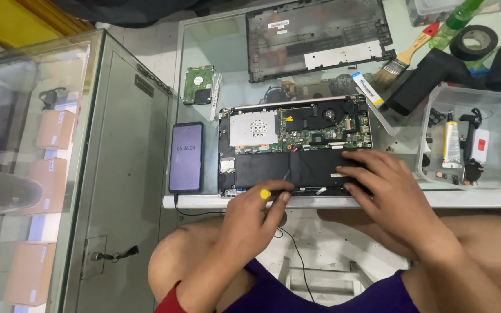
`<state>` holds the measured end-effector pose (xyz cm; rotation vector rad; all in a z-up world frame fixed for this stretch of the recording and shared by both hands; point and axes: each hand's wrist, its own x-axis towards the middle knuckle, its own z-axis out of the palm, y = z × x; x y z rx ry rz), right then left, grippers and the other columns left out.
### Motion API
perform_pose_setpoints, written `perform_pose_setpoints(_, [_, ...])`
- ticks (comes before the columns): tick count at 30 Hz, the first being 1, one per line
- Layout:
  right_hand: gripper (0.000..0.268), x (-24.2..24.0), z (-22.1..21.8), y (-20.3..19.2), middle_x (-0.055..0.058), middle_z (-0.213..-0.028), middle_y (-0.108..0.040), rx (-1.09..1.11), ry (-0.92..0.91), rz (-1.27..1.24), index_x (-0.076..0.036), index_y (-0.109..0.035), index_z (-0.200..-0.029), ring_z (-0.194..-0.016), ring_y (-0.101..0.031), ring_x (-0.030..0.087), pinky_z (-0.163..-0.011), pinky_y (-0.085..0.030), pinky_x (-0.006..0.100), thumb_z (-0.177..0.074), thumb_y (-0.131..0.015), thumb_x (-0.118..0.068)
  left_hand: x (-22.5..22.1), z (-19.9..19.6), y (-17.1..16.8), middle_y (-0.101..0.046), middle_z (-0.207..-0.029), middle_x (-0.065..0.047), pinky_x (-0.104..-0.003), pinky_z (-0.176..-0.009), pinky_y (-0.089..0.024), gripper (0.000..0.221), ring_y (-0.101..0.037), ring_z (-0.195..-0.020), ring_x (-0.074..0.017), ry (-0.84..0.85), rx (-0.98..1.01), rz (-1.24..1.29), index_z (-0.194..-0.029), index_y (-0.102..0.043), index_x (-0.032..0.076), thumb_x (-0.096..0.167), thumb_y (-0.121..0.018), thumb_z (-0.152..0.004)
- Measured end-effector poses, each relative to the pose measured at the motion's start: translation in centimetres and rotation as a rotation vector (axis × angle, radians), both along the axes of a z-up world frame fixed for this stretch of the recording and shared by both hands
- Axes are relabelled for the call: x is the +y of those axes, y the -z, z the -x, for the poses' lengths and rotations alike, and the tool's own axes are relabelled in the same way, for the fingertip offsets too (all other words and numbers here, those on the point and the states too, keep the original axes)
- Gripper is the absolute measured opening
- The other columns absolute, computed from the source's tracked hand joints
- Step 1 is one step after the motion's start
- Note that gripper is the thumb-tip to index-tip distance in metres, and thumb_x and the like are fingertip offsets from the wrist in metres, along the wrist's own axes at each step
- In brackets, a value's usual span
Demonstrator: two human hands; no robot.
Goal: The person unscrews the back cover of a laptop, removes the hard drive, and then unscrews and removes the internal battery.
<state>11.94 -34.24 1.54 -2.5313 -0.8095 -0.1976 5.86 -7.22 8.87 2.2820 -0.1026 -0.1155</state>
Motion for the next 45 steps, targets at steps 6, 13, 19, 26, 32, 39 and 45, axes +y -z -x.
perform_pose_setpoints(6, [0.03, -1.2, -0.2, 0.4, 0.009, -0.145, -0.06, 0.146, -0.041, -0.223, -0.011, -0.071, -0.122, -0.138, -0.05, 0.033, -0.115, -0.041, 0.049, -0.094, -0.065, -0.019, -1.2, -1.1, 3.8, -0.076, -0.074, 0.009, -0.042, -0.054, -0.049, 0.021, -0.074, -0.069, -0.0248, 0.046, -0.049, -0.298, -0.116, -0.062, 0.023, 0.03, -0.047, -0.103])
perform_pose_setpoints(13, [0.035, -1.2, -0.2, 0.5, 0.007, -0.148, -0.059, 0.225, 0.004, -0.201, -0.012, -0.071, -0.126, -0.141, -0.047, 0.033, -0.114, -0.041, 0.05, -0.092, -0.067, -0.02, -1.5, -1.6, 3.0, -0.079, -0.07, 0.012, -0.042, -0.054, -0.051, 0.017, -0.075, -0.069, -0.0255, 0.057, -0.052, -0.365, -0.113, -0.062, 0.024, 0.031, -0.05, -0.102])
perform_pose_setpoints(19, [0.031, -1.2, -0.3, 0.2, 0.007, -0.147, -0.059, 0.232, -0.009, -0.249, -0.011, -0.07, -0.125, -0.14, -0.048, 0.033, -0.114, -0.042, 0.049, -0.096, -0.06, -0.011, -1.2, -1.6, 3.5, -0.079, -0.083, 0.006, -0.042, -0.049, -0.049, 0.017, -0.072, -0.063, -0.0252, 0.036, -0.084, -0.364, -0.11, -0.063, 0.024, 0.03, -0.051, -0.101])
perform_pose_setpoints(26, [0.03, -1.3, -0.4, 0.4, 0.008, -0.145, -0.06, 0.208, -0.015, -0.266, -0.01, -0.071, -0.123, -0.138, -0.05, 0.034, -0.114, -0.042, 0.049, -0.095, -0.061, -0.012, -1.1, -1.7, 3.6, -0.077, -0.08, 0.004, -0.043, -0.049, -0.048, 0.018, -0.071, -0.063, -0.0256, 0.052, -0.089, -0.36, -0.111, -0.063, 0.023, 0.03, -0.05, -0.102])
perform_pose_setpoints(32, [0.03, -1.4, -0.5, 0.8, 0.009, -0.144, -0.06, 0.199, -0.025, -0.267, -0.01, -0.071, -0.124, -0.137, -0.05, 0.035, -0.113, -0.042, 0.05, -0.095, -0.062, -0.012, -1.2, -1.8, 3.4, -0.076, -0.074, 0.006, -0.041, -0.048, -0.049, 0.018, -0.072, -0.063, -0.0238, 0.062, -0.095, -0.371, -0.111, -0.064, 0.022, 0.03, -0.051, -0.102])
perform_pose_setpoints(39, [0.03, -0.8, -0.2, -0.4, 0.008, -0.144, -0.06, 0.243, 0.019, -0.238, -0.009, -0.071, -0.123, -0.138, -0.048, 0.034, -0.114, -0.04, 0.051, -0.096, -0.059, -0.014, -1.3, -2.6, 2.3, -0.078, -0.108, 0.003, -0.047, -0.067, -0.055, 0.023, -0.071, -0.094, -0.0295, 0.245, -0.111, -0.42, -0.116, -0.069, 0.021, 0.034, -0.057, -0.101])
perform_pose_setpoints(45, [0.037, 2.7, 0.5, -4.4, 0.01, -0.119, -0.07, 0.216, -0.141, -0.514, -0.008, -0.069, -0.126, -0.112, -0.066, 0.025, -0.098, -0.05, 0.037, -0.092, -0.071, -0.02, -1.9, -2.0, 5.0, -0.067, -0.084, -0.012, -0.047, -0.065, -0.049, 0.013, -0.061, -0.08, -0.0343, 0.277, -0.304, -0.288, -0.108, -0.062, 0.004, 0.012, -0.064, -0.098])
